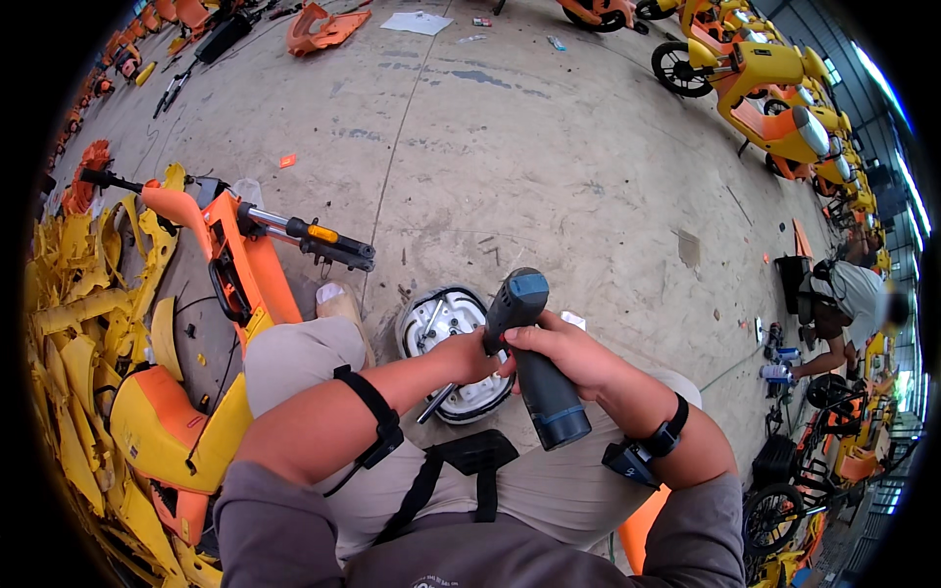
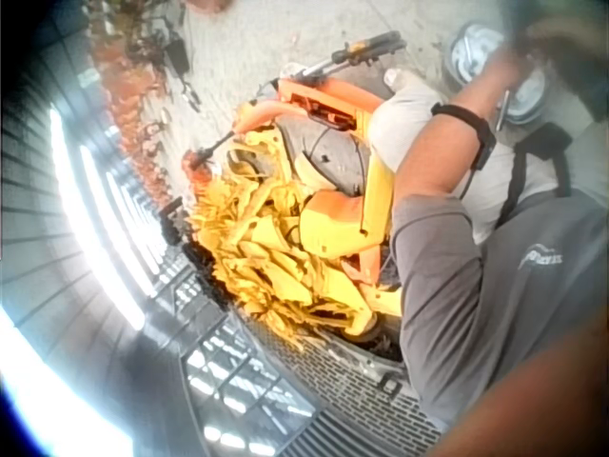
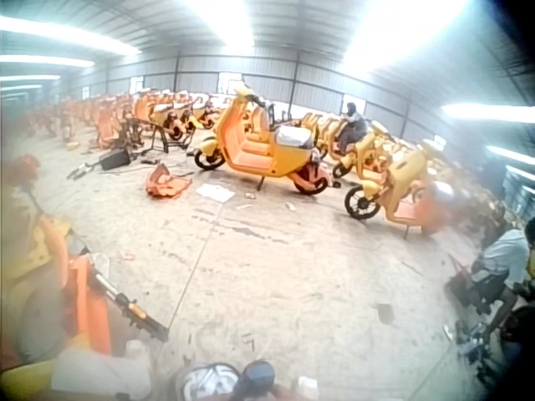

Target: The person uses a power drill to drive a screw into a motorcycle fork tube and then picks up another fork tube to continue working on the assembly.

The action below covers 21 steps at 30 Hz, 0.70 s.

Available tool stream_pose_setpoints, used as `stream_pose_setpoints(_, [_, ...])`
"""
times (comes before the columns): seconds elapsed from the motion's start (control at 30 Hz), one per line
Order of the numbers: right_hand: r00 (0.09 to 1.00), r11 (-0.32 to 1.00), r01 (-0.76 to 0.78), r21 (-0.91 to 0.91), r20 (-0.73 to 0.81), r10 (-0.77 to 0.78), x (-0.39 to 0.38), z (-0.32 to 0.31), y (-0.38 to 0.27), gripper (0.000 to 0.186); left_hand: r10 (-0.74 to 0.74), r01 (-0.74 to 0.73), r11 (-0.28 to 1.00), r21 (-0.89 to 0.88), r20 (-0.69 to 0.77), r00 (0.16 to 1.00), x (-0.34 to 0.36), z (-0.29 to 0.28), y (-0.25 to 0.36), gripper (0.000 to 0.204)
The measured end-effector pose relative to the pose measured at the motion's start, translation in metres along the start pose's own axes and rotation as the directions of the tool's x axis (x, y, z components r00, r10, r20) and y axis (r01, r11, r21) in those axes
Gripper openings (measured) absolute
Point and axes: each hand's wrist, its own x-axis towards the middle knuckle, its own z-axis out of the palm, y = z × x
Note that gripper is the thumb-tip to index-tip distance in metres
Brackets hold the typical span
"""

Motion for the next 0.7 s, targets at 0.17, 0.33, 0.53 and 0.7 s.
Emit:
stream_pose_setpoints(0.17, [1.0,1.0,-0.002,-0.018,-0.018,0.002,-0.001,0.004,-0.001,0.076,0.023,-0.023,1.0,-0.01,-0.015,1.0,-0.005,0.001,-0.002,0.062])
stream_pose_setpoints(0.33, [0.999,0.999,0.018,-0.028,-0.025,-0.019,0.0,0.005,0.003,0.078,0.05,-0.049,0.999,0.005,-0.023,0.999,-0.005,0.002,-0.006,0.065])
stream_pose_setpoints(0.53, [0.997,0.991,0.065,-0.114,-0.038,-0.069,0.002,0.008,0.006,0.056,0.066,-0.067,0.997,-0.032,-0.035,0.997,-0.001,0.006,-0.016,0.069])
stream_pose_setpoints(0.7, [0.997,0.988,0.073,-0.135,-0.018,-0.076,0.004,0.008,0.008,0.055,0.04,-0.04,0.999,-0.033,-0.012,0.999,-0.003,0.003,-0.016,0.069])
